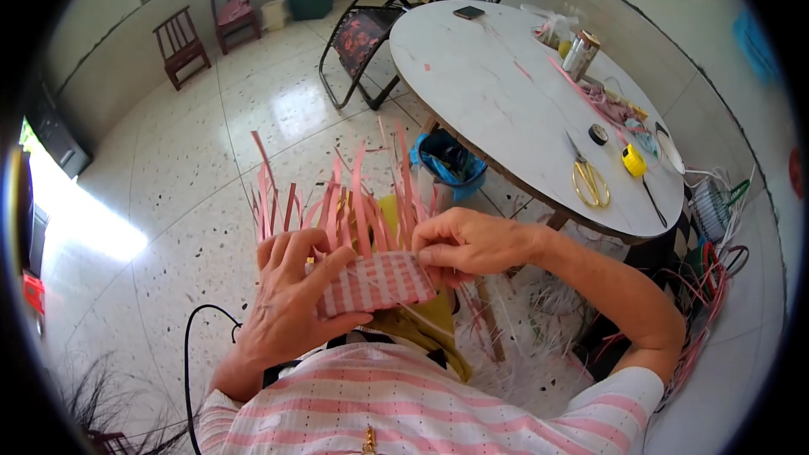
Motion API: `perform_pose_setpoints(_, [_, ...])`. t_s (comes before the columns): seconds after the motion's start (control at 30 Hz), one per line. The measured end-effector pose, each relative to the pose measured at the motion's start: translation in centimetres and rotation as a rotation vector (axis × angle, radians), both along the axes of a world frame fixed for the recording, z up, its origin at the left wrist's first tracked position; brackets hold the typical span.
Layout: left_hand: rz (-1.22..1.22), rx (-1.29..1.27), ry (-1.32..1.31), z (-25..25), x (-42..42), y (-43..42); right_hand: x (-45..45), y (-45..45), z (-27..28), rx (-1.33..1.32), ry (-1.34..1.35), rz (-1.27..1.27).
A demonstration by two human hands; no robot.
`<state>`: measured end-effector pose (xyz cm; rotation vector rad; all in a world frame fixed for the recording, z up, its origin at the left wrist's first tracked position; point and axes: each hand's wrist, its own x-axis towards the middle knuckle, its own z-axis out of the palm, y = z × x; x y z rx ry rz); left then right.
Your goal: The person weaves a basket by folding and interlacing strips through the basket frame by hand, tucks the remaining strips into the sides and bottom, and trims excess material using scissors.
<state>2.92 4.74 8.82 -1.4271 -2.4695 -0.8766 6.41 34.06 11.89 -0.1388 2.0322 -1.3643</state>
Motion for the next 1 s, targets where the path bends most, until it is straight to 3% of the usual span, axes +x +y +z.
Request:
perform_pose_setpoints(0.13, [-0.028,0.024,-0.023,-0.3,0.1,0.2,-0.2,-0.7,-0.4,0.034,0.313,-0.044])
perform_pose_setpoints(0.2, [-0.034,0.027,-0.030,-0.2,-0.1,0.1,-0.6,-0.8,-0.4,0.210,0.700,0.126])
perform_pose_setpoints(0.3, [-0.045,0.042,-0.040,-0.3,-0.2,0.1,-1.6,-1.0,-1.0,0.080,0.885,0.178])
perform_pose_setpoints(0.53, [-0.051,0.040,-0.059,-0.4,-0.3,-0.2,-2.9,-1.5,1.0,0.239,0.821,0.329])
perform_pose_setpoints(0.7, [-0.050,0.024,-0.082,-0.4,-0.5,0.0,-2.4,-3.7,4.5,0.798,1.085,0.577])
perform_pose_setpoints(0.83, [-0.054,0.007,-0.128,-0.4,-0.4,-0.1,-2.4,-4.2,5.5,0.944,0.878,0.507])
perform_pose_setpoints(0.9, [-0.064,0.005,-0.145,-0.4,-0.5,-0.3,-3.4,-2.7,5.2,0.499,0.595,0.342])
perform_pose_setpoints(0.93, [-0.069,0.001,-0.164,-0.3,-0.5,-0.4,-3.6,-2.0,4.5,0.502,0.595,0.342])
perform_pose_setpoints(1.0, [-0.074,0.012,-0.159,-0.4,-0.8,-0.6,-4.0,0.0,2.4,0.175,-0.029,0.058])
